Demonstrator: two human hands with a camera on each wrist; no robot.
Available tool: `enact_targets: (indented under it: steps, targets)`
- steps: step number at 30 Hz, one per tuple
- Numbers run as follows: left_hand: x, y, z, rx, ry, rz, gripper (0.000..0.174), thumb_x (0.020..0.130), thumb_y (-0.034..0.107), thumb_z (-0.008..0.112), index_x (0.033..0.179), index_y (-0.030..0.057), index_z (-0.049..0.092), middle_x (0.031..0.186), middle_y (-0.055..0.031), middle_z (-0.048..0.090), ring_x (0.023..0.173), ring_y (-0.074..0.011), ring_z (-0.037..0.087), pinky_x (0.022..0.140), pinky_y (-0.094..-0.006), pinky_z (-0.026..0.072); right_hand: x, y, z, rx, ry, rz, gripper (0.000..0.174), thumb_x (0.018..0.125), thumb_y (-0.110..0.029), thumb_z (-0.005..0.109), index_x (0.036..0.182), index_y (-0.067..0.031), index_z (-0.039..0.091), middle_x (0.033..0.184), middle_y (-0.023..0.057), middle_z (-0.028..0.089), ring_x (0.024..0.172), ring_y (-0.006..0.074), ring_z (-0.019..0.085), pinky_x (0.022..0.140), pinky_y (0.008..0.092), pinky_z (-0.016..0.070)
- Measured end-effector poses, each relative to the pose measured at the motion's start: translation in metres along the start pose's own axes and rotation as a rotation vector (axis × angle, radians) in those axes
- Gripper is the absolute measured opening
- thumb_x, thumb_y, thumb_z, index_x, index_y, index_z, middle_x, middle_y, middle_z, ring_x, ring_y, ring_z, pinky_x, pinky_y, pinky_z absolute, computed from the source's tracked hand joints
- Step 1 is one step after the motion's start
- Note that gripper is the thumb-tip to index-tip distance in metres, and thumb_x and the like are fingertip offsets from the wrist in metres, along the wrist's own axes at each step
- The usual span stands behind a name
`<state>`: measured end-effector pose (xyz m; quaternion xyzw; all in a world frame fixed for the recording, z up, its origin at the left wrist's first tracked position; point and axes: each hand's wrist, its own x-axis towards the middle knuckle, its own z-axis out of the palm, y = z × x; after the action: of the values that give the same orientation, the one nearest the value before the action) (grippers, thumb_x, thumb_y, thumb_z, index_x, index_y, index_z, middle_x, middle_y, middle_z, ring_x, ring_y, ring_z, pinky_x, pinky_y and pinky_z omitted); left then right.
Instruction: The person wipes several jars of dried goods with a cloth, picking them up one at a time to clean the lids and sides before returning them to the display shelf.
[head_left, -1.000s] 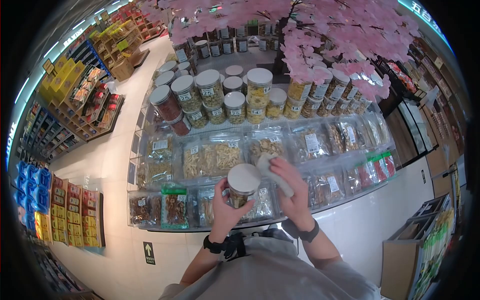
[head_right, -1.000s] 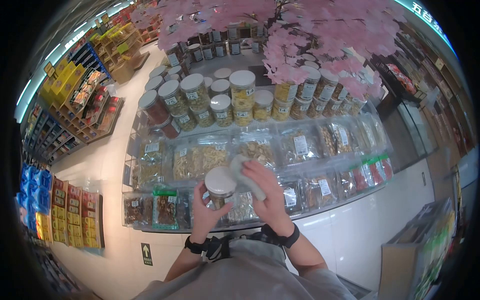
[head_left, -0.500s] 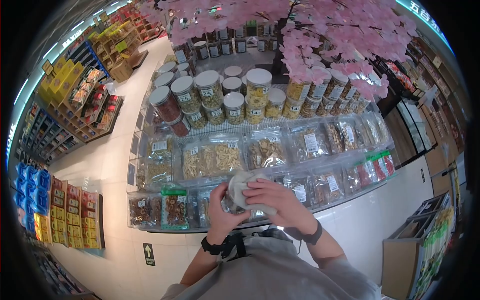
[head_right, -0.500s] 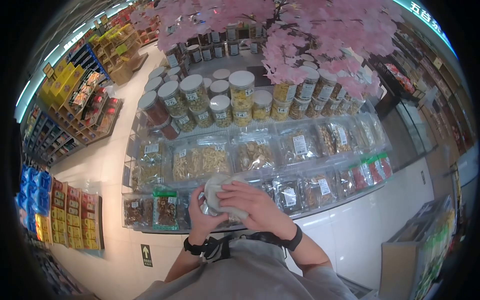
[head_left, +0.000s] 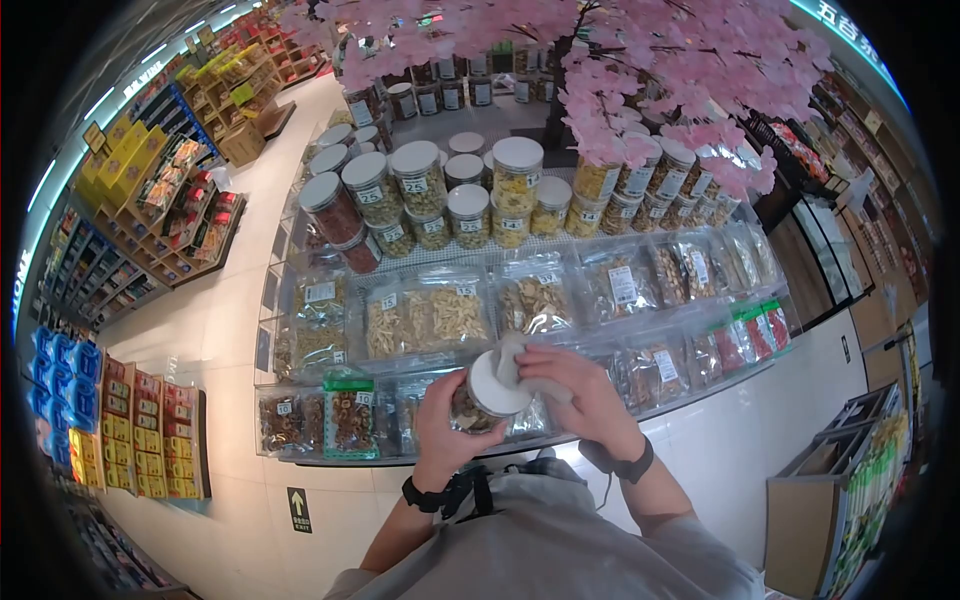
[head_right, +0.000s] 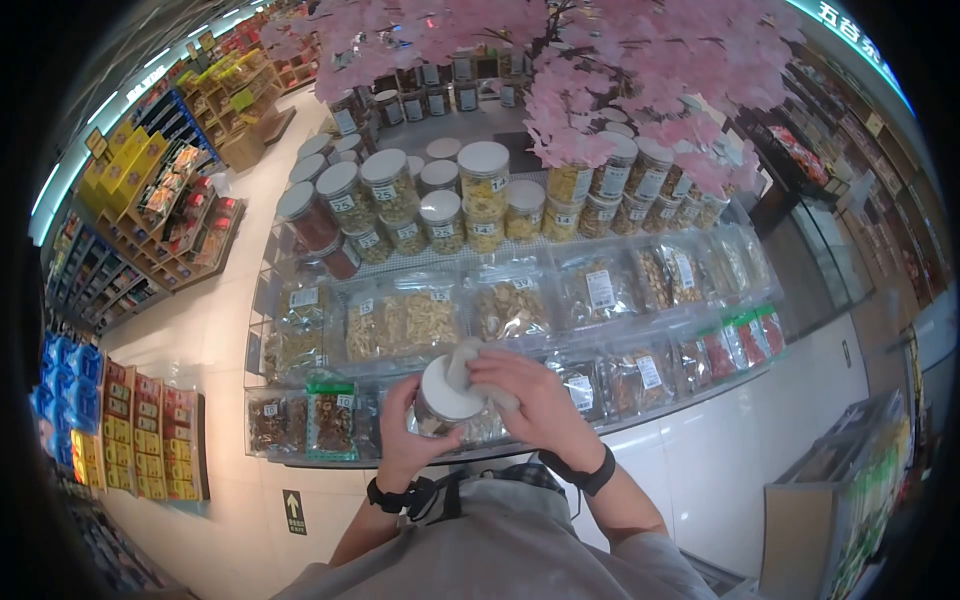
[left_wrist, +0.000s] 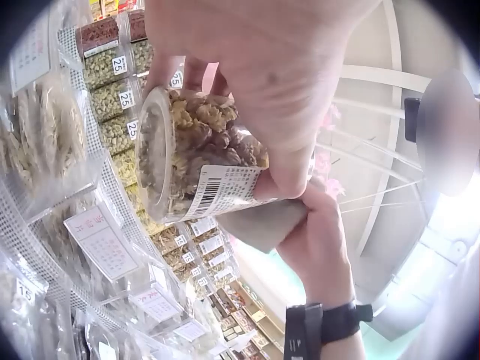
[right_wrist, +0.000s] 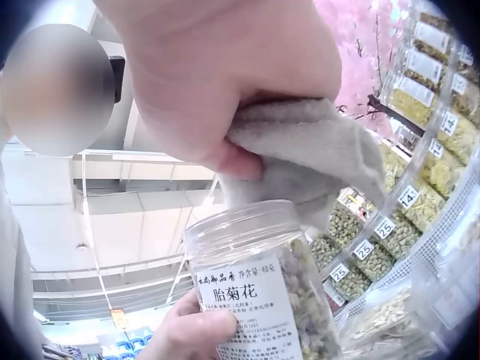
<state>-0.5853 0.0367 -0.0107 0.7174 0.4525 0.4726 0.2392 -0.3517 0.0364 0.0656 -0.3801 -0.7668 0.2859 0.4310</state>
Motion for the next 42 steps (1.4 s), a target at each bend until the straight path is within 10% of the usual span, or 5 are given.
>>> enact_targets:
  steps: [7, 25, 27, 37, 42]
  targets:
    - [-0.007, -0.004, 0.011, -0.186, 0.033, -0.197, 0.086, 0.057, 0.025, 0.096, 0.131, 0.0031, 0.058, 0.120, -0.0149, 0.063, 0.106, -0.0303, 0.065, 0.088, -0.0378, 0.0557, -0.001, -0.014, -0.003, 0.092, -0.087, -0.127, 0.038, 0.074, 0.007, 0.058, 0.109, -0.0023, 0.072, 0.125, 0.0121, 0.071, 0.128, 0.0367, 0.060, 0.114, 0.0479, 0.0446]
    - [0.015, 0.016, 0.001, 0.121, -0.032, 0.135, 0.091, 0.055, 0.020, 0.096, 0.133, 0.0015, 0.054, 0.126, -0.0145, 0.063, 0.116, -0.0255, 0.064, 0.100, -0.0398, 0.0530, 0.013, -0.021, 0.000, -0.013, 0.166, 0.014, 0.029, 0.082, -0.001, 0.062, 0.107, -0.0036, 0.077, 0.124, 0.0132, 0.073, 0.127, 0.0363, 0.063, 0.115, 0.0495, 0.0438]
    - [0.008, 0.004, 0.009, -0.140, 0.053, -0.104, 0.089, 0.053, 0.025, 0.098, 0.130, 0.0039, 0.058, 0.123, -0.0170, 0.064, 0.112, -0.0316, 0.064, 0.095, -0.0416, 0.0545, 0.011, -0.024, -0.001, 0.008, 0.073, -0.072, 0.030, 0.081, -0.001, 0.061, 0.107, -0.0040, 0.077, 0.124, 0.0127, 0.073, 0.126, 0.0361, 0.063, 0.115, 0.0496, 0.0439]
    - [0.004, -0.008, 0.009, -0.019, -0.015, 0.065, 0.092, 0.053, 0.022, 0.098, 0.132, 0.0025, 0.056, 0.123, -0.0149, 0.063, 0.114, -0.0298, 0.065, 0.096, -0.0419, 0.0550, 0.019, -0.015, 0.004, 0.041, 0.050, -0.033, 0.031, 0.080, 0.000, 0.061, 0.106, -0.0051, 0.076, 0.120, 0.0109, 0.074, 0.125, 0.0347, 0.064, 0.116, 0.0475, 0.0440]
    - [0.003, -0.022, -0.003, -0.186, -0.021, -0.173, 0.096, 0.055, 0.019, 0.098, 0.136, 0.0014, 0.050, 0.131, -0.0145, 0.058, 0.119, -0.0273, 0.063, 0.100, -0.0414, 0.0548, 0.002, 0.002, -0.013, 0.098, -0.118, -0.062, 0.039, 0.074, 0.006, 0.059, 0.109, -0.0035, 0.074, 0.123, 0.0141, 0.072, 0.124, 0.0359, 0.064, 0.110, 0.0451, 0.0492]
